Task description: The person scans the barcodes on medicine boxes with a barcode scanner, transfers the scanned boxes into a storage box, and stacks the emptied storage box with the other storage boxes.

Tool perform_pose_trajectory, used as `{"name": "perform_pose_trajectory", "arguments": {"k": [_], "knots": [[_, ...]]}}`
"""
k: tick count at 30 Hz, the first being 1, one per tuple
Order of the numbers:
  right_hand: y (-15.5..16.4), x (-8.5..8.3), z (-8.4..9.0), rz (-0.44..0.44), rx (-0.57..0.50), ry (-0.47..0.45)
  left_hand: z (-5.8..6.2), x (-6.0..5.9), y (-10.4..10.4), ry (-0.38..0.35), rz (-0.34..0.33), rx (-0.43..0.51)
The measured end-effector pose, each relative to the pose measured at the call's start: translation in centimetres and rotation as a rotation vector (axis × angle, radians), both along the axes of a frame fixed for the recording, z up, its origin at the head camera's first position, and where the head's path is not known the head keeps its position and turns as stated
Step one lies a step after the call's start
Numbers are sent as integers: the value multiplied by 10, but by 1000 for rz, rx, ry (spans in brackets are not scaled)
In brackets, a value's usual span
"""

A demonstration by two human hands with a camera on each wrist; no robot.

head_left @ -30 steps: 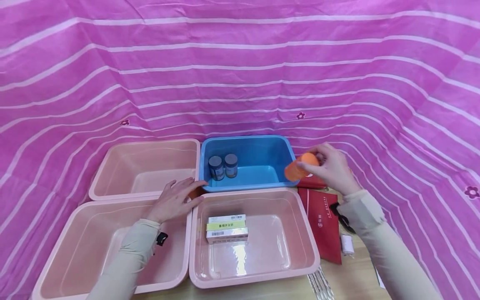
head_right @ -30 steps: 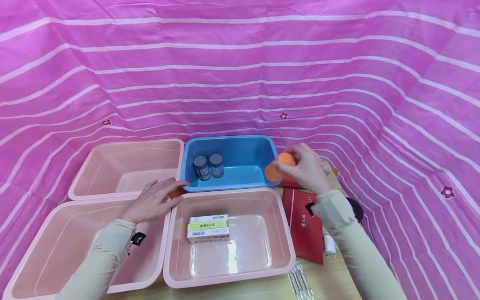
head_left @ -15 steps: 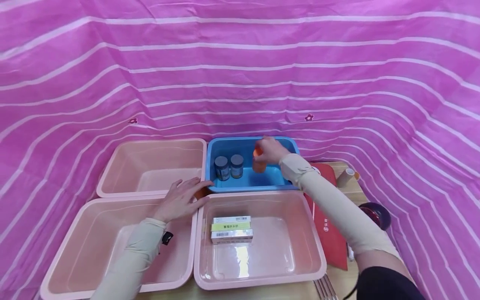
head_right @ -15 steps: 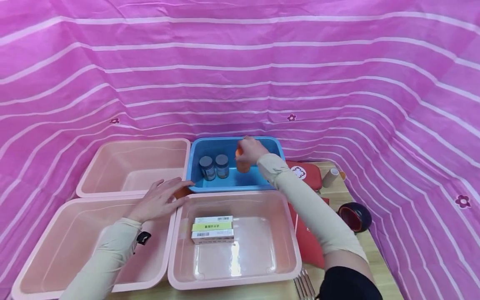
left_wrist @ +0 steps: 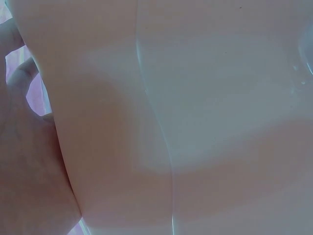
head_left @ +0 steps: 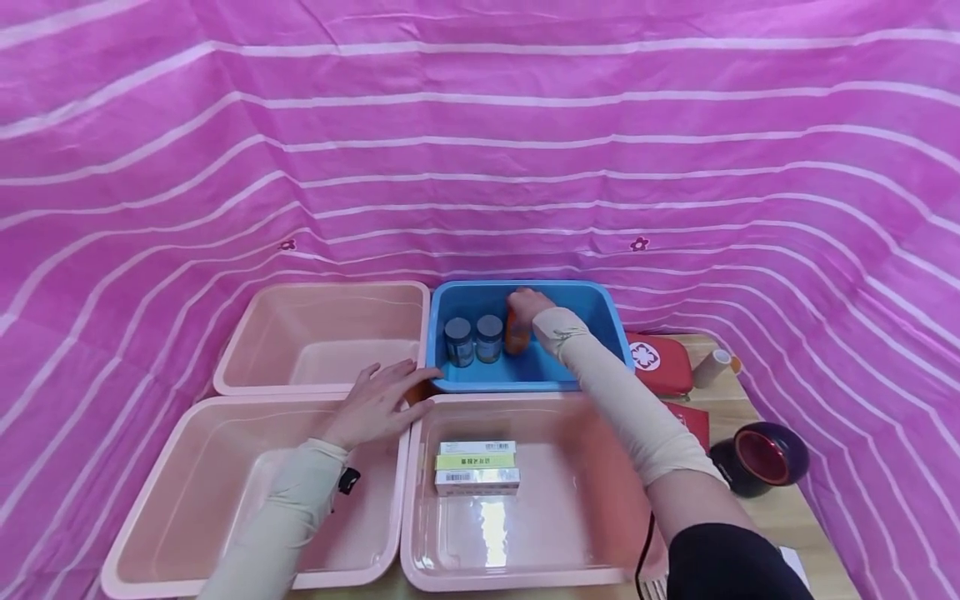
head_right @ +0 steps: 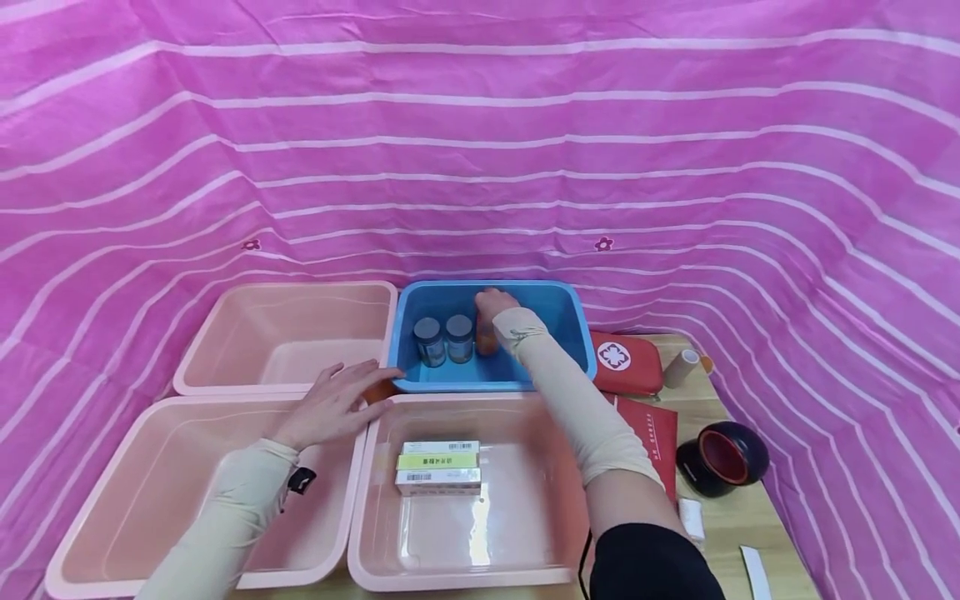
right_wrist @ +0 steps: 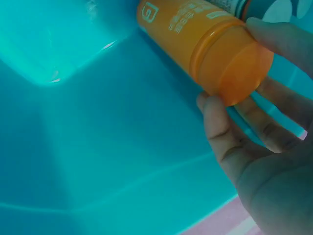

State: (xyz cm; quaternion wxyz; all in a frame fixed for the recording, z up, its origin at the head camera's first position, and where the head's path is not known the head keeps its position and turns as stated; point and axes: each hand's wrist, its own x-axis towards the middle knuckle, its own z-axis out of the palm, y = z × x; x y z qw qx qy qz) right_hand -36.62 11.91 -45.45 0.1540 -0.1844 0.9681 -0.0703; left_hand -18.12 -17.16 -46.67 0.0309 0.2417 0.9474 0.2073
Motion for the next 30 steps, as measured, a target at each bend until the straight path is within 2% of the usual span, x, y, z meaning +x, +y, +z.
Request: {"name": "perform_pose_trajectory", "arguments": {"k": [8, 13, 16, 19, 23, 27, 30], "knots": [[4, 3, -16, 23, 21, 35, 0, 2, 3, 16, -4, 6], [3, 8, -19, 24, 51, 46, -1, 2, 3, 2, -2, 5], [1, 12, -14, 34, 43, 34, -1, 2, 2, 2, 2, 7], [-1, 20, -3, 50, 22, 34, -1, 2, 0, 11, 4, -4], [-5, 37, 24, 81, -58, 71, 1, 1, -4, 15, 10, -20], [-10, 68, 53, 140, -193, 151, 4, -2, -8, 8, 11, -27], [-12, 97, 69, 248, -293, 239, 6, -3, -9, -16, 15, -25]]}}
